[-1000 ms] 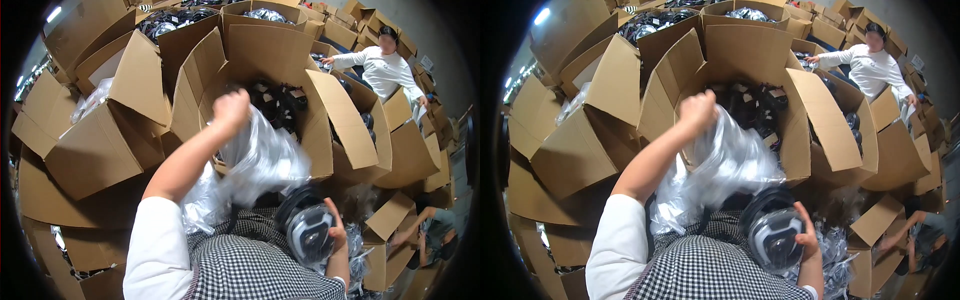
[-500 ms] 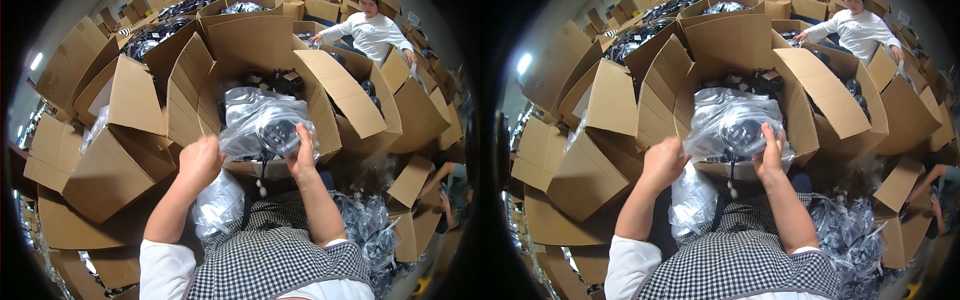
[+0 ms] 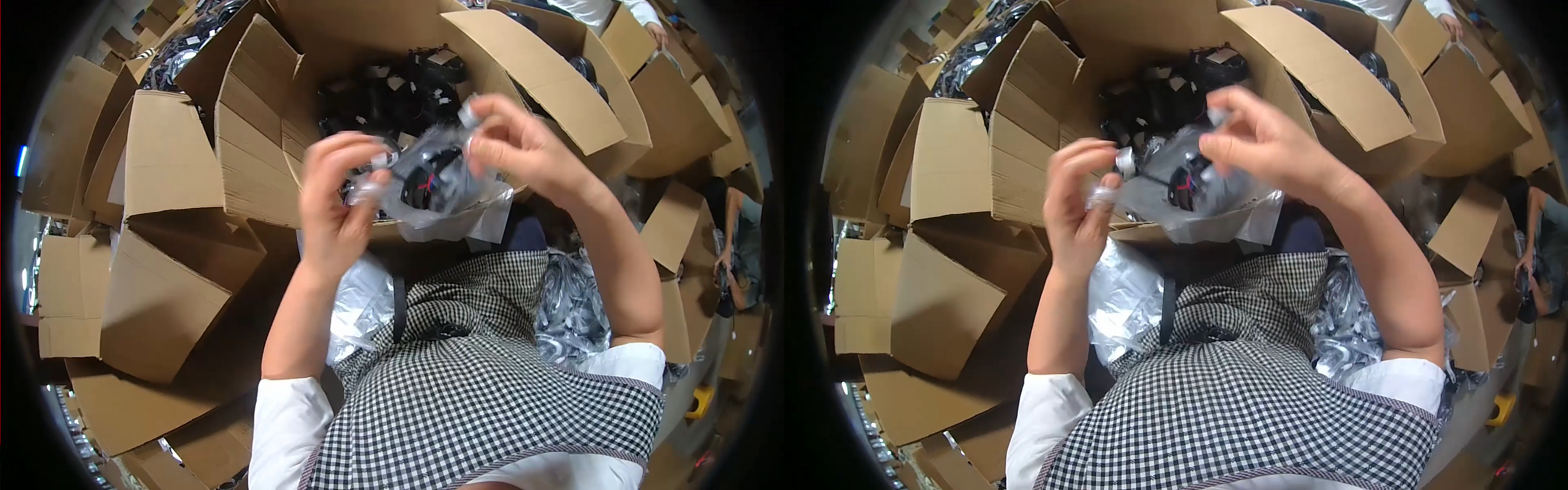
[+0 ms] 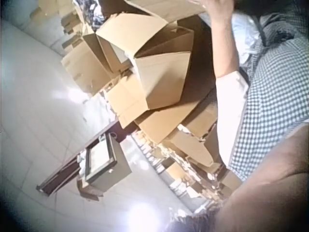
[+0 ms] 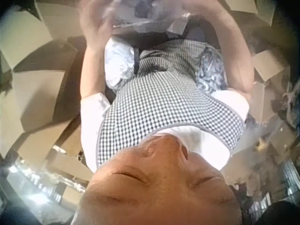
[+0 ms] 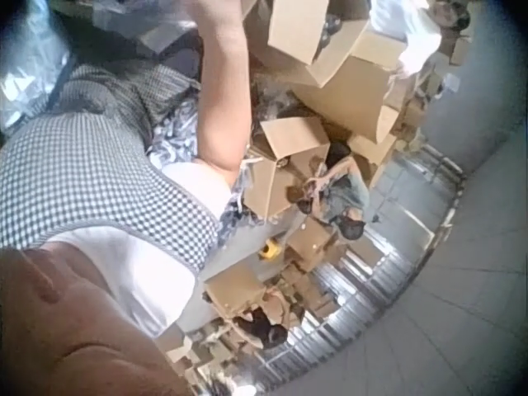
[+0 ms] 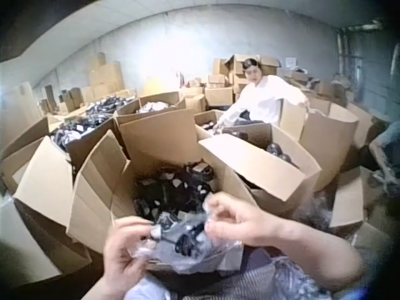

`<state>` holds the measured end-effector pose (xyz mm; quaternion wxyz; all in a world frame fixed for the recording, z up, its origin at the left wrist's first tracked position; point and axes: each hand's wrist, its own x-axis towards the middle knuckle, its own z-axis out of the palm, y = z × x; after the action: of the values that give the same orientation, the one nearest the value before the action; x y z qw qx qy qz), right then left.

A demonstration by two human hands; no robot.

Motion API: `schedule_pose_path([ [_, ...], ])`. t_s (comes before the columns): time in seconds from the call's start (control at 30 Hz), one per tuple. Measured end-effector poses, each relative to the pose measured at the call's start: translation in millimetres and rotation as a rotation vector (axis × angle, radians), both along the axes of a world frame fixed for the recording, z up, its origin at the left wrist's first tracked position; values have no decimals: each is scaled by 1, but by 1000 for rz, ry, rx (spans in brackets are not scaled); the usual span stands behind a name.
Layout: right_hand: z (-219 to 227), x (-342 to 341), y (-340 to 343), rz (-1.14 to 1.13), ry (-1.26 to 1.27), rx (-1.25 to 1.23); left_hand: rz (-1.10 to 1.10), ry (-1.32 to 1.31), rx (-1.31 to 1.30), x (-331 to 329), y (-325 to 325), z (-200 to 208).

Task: The person places black plastic components into plastic bags by hand, then organizes the bagged components within a large cardboard box.

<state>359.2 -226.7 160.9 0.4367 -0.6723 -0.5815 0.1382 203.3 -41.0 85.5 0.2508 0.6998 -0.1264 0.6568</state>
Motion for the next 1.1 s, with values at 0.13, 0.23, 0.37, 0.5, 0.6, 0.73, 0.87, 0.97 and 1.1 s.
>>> schedule_pose_path([
  [0.13, 5, -51, -1, 285, 219, 254, -1188, 692, -958, 18, -27, 12],
  [0.23, 16, -62, -24, 183, -703, 333, -1638, 282, -874, 34, -36, 46],
  [0.37, 14, -47, -14, 189, -362, 449, -2078, 164, -601, 34, -35, 57],
  [0.5, 31, -56, -24, 237, 11, 462, -1491, 592, -755, 4, -28, 56],
  [0.6, 30, -44, -48, 118, -103, 361, -260, 758, 317, -42, -44, 72],
  [0.73, 7, -12, -95, -187, -206, 326, 601, 304, 338, -42, 16, 63],
  [0.87, -32, -9, -180, -310, 137, 561, -657, 636, -409, -7, 14, 21],
  [0.97, -39, -40, -255, -502, 283, 686, -370, 813, -886, 67, 51, -30],
  [1.1, -82, -62, -275, -1060, 180, -128, -318, 1537, -838, 127, 30, -93],
])
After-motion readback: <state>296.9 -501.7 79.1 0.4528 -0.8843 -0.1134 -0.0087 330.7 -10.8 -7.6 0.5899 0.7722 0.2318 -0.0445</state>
